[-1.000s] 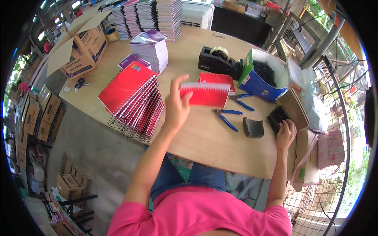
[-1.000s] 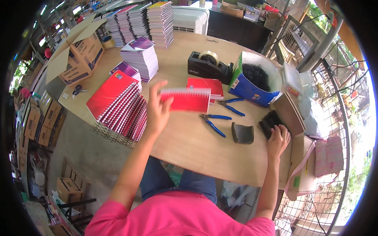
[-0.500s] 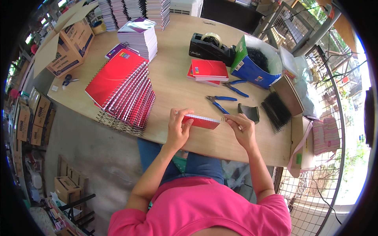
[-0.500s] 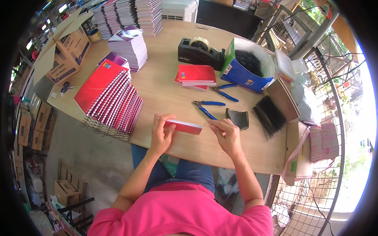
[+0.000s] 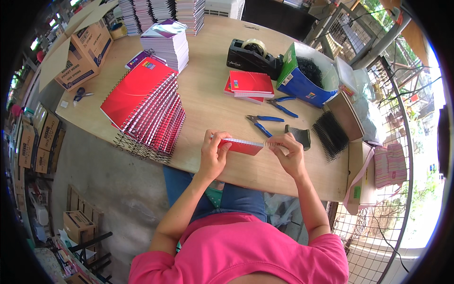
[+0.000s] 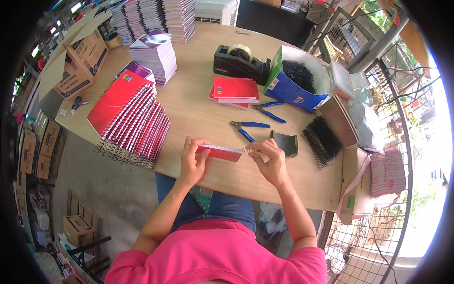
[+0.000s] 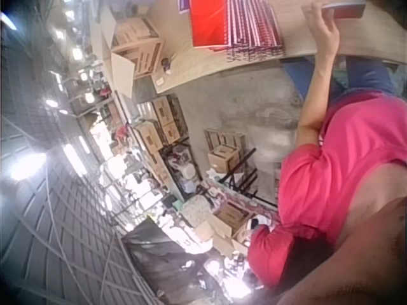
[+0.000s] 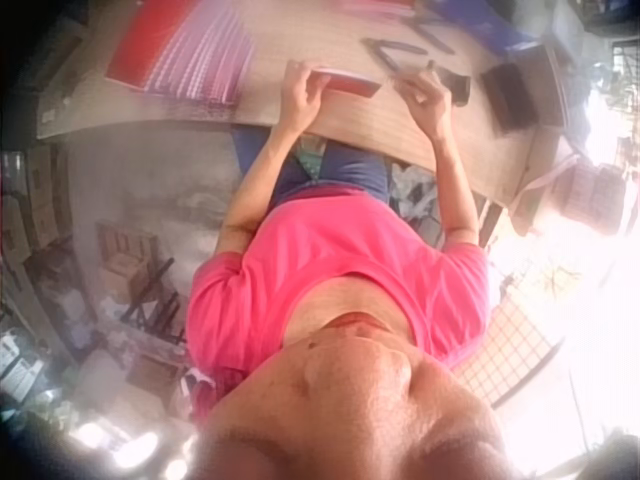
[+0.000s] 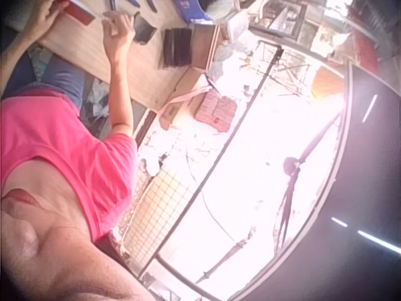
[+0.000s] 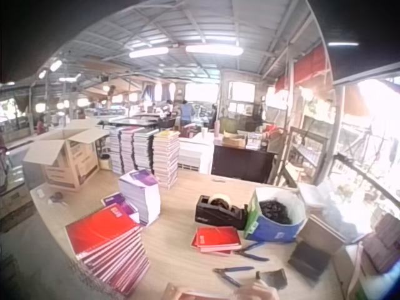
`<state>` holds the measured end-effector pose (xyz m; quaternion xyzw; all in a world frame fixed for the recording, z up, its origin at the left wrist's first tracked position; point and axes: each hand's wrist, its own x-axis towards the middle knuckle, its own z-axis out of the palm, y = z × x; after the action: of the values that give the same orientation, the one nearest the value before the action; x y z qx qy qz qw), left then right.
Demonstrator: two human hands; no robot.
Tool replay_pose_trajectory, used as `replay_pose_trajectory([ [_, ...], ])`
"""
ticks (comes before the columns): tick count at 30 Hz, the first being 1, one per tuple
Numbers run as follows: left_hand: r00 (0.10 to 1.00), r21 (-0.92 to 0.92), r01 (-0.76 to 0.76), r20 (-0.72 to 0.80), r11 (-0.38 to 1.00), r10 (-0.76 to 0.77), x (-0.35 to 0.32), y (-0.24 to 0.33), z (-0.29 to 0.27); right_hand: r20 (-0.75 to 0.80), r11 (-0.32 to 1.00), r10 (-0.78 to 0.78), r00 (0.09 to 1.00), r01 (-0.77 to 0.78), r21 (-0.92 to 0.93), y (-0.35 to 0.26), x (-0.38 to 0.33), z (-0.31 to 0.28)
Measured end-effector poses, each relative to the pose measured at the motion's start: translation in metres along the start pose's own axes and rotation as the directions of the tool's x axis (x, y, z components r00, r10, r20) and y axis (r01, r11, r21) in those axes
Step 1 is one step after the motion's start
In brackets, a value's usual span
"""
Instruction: The person assembles spiral notebooks by threading metal coils through the holes of paper stacks and red covers by hand, then uses pliers to trim and crimp the ends of the coils.
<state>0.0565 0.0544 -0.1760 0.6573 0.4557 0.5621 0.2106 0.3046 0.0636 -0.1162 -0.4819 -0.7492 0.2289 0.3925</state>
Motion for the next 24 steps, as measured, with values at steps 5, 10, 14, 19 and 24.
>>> replay_pose_trajectory([
  [5,1.000,0.012,-0.006,0.007,1.000,0.006,0.001,0.001,-0.001,0.018,0.993,-0.070,0.997,0.068,0.095,0.002,0.001,0.003],
  [10,1.000,0.016,0.003,-0.004,1.000,-0.003,0.002,0.001,0.000,0.149,0.973,-0.049,0.988,0.013,0.228,0.008,0.000,-0.001],
  [14,1.000,0.009,-0.006,-0.005,1.000,0.006,0.002,0.001,-0.001,0.258,0.989,0.052,0.965,-0.085,0.118,-0.002,0.003,-0.005],
  [19,1.000,-0.009,0.025,0.014,1.000,-0.025,0.000,0.001,-0.001,0.217,0.996,-0.087,0.972,0.088,0.005,-0.009,0.004,-0.001],
  [24,0.999,-0.018,0.034,0.030,0.999,-0.033,-0.001,0.001,-0.001,0.209,0.974,-0.134,0.969,0.167,-0.150,-0.014,0.003,0.006],
])
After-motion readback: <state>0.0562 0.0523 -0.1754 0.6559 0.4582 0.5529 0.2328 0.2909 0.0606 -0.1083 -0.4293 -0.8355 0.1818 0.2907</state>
